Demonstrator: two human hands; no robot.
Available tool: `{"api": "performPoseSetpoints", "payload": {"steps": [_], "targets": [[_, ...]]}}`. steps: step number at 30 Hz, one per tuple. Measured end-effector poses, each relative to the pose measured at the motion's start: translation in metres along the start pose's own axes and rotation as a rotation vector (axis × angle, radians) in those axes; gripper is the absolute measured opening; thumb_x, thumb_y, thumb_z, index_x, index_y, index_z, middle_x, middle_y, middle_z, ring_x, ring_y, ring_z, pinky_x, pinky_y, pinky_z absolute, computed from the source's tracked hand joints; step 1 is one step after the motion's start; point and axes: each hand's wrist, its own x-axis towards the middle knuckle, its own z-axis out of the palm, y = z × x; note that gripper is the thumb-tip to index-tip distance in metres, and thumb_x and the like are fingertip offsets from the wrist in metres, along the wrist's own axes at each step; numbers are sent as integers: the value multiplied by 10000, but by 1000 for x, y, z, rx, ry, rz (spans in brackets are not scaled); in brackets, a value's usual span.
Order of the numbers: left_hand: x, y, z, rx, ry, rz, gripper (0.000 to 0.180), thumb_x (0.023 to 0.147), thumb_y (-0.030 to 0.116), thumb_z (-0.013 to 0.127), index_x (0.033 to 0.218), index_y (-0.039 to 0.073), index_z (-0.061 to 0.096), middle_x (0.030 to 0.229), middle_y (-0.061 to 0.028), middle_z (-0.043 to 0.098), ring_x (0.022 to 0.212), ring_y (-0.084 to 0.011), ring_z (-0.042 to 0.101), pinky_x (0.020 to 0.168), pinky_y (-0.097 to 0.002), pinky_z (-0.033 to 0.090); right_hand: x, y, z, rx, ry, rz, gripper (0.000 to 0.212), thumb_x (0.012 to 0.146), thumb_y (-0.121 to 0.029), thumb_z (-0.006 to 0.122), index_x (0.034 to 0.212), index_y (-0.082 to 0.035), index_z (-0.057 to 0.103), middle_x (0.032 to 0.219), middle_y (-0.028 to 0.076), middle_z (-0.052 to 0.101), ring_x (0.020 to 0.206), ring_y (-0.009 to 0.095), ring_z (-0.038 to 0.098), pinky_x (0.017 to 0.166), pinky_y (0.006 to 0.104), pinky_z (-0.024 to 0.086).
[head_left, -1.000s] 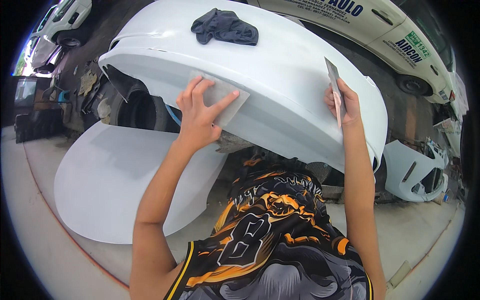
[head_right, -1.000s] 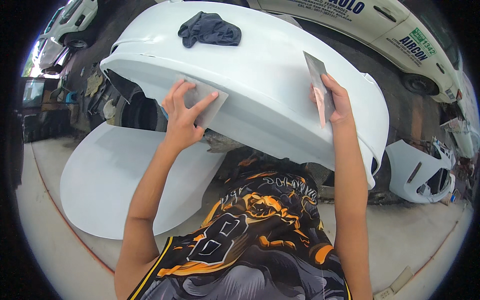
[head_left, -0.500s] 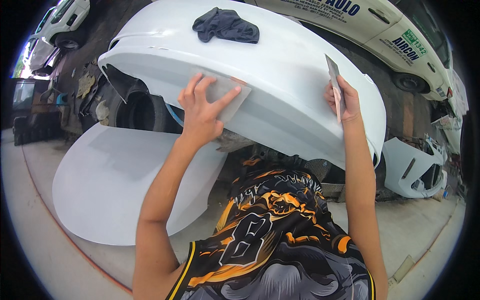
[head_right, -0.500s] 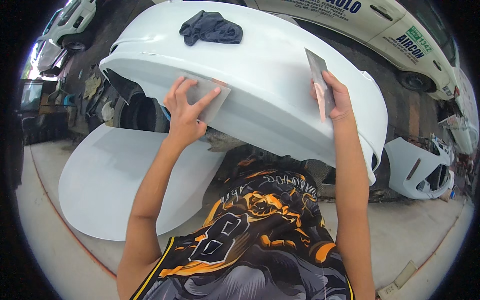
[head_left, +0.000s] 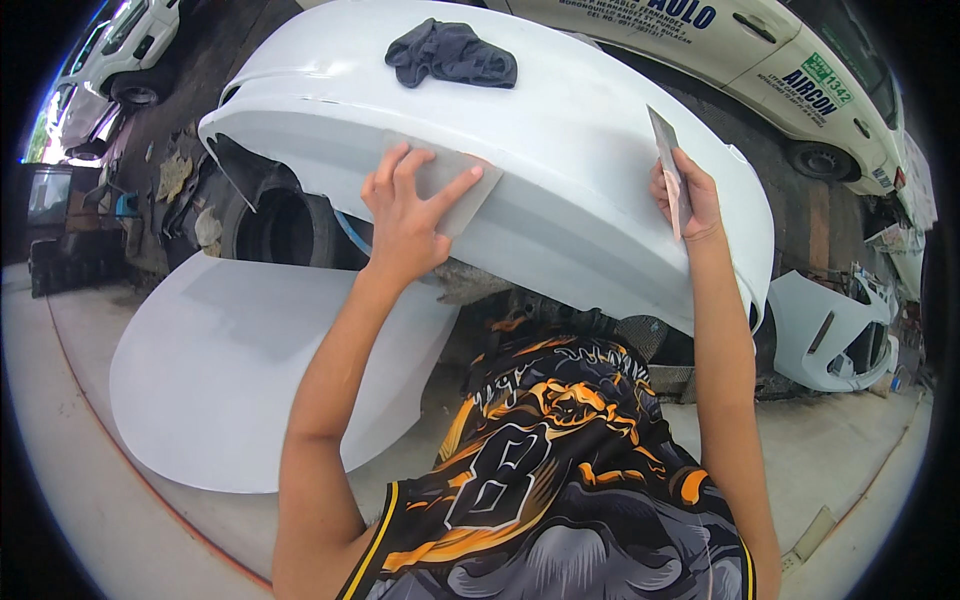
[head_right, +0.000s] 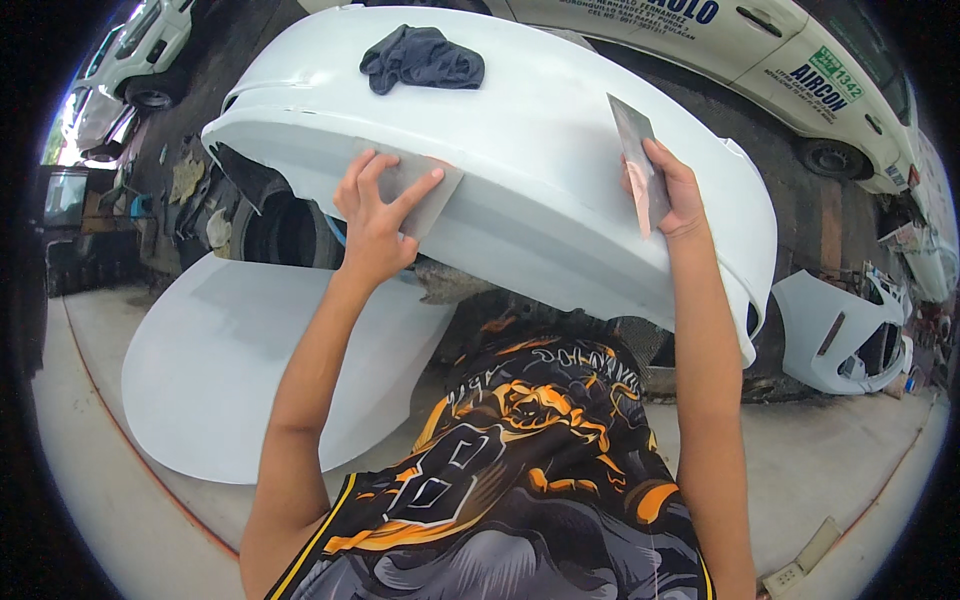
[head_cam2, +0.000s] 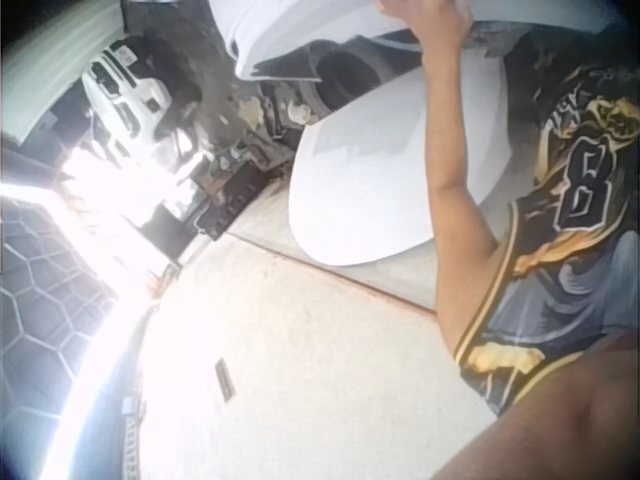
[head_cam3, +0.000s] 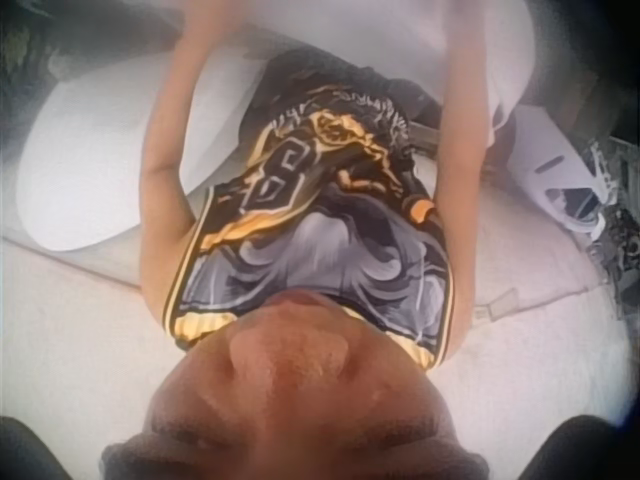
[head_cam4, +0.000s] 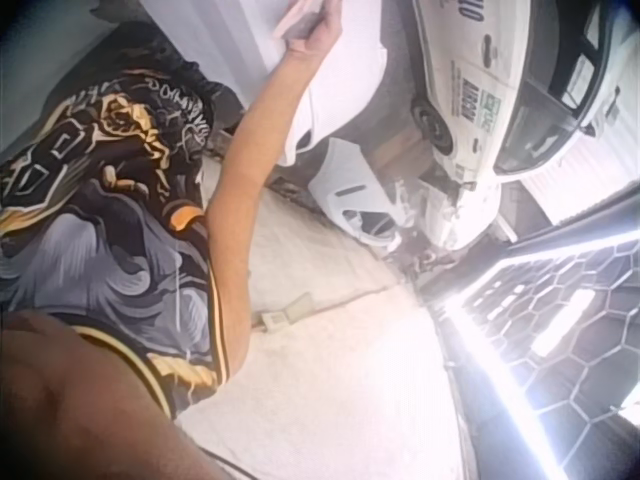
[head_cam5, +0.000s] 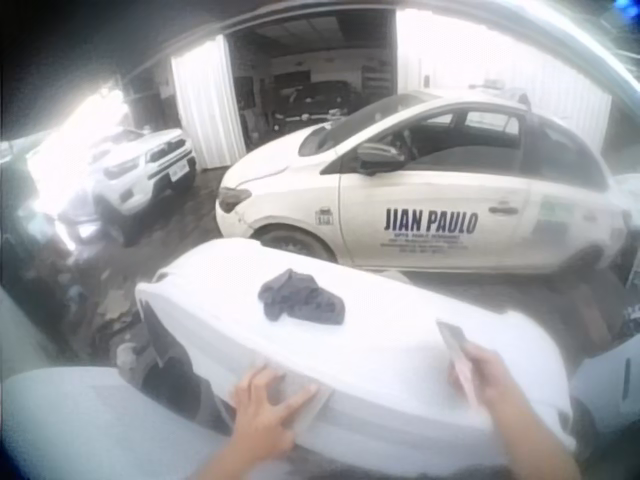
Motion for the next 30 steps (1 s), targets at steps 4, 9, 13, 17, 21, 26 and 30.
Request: {"api": "performPoseSetpoints", "payload": {"steps": [4, 9, 13, 17, 21, 26, 30], "targets": [[2, -4, -1, 36, 17, -2, 890, 560, 1, 711, 1366, 378, 685, 1404, -100, 445, 1407, -391, 311, 1044, -523, 257, 0, -1, 2, -4, 0, 8, 299, 1072, -272, 574, 1071, 13, 666, 819, 112, 639, 633, 122, 471, 577, 257, 409], [-2, -9, -2, 34, 14, -4, 904, 548, -11, 705, 1364, 380, 687, 1411, -95, 443, 1412, -391, 307, 1041, -526, 262, 1, 1, -3, -4, -7, -4, 302, 1070, -274, 576, 1059, 13, 668, 809, 112, 636, 635, 130, 485, 575, 263, 420], [-6, -12, -9, 44, -7, -8, 897, 559, -14, 703, 1370, 368, 684, 1414, -100, 445, 1414, -399, 306, 1066, -541, 260, 1, -2, 1, -6, -33, 6, 293, 1072, -266, 570, 1055, 12, 660, 794, 110, 627, 623, 129, 472, 564, 261, 410], [-3, 13, -23, -124, 60, -21, 846, 592, -2, 709, 1362, 348, 691, 1402, -126, 459, 1390, -414, 342, 1102, -541, 274, -10, -4, 37, -126, -17, -44, 304, 1042, -266, 614, 1140, 20, 646, 922, 108, 679, 732, 151, 612, 672, 277, 525], [-5, 78, -42, -676, 105, -57, 781, 629, 21, 744, 1351, 315, 701, 1394, -152, 462, 1382, -435, 369, 1144, -548, 279, -45, 30, 95, -304, 36, -4, 453, 990, -232, 674, 1345, 29, 569, 1155, 114, 712, 990, 205, 715, 897, 378, 597], [-14, 100, -44, -795, -19, 48, 859, 557, -15, 720, 1352, 312, 700, 1399, -124, 448, 1378, -417, 386, 1147, -530, 271, -81, 70, 125, -94, 56, 173, 435, 981, -224, 698, 1334, 7, 594, 1208, 128, 702, 1051, 208, 704, 922, 379, 579], [-34, 74, -40, -557, -186, -1, 885, 537, -13, 709, 1347, 344, 708, 1398, -118, 449, 1387, -398, 385, 1091, -516, 288, -91, 61, 104, -88, 78, 199, 421, 977, -212, 710, 1326, -2, 602, 1167, 106, 708, 1028, 193, 703, 908, 370, 578]]}}
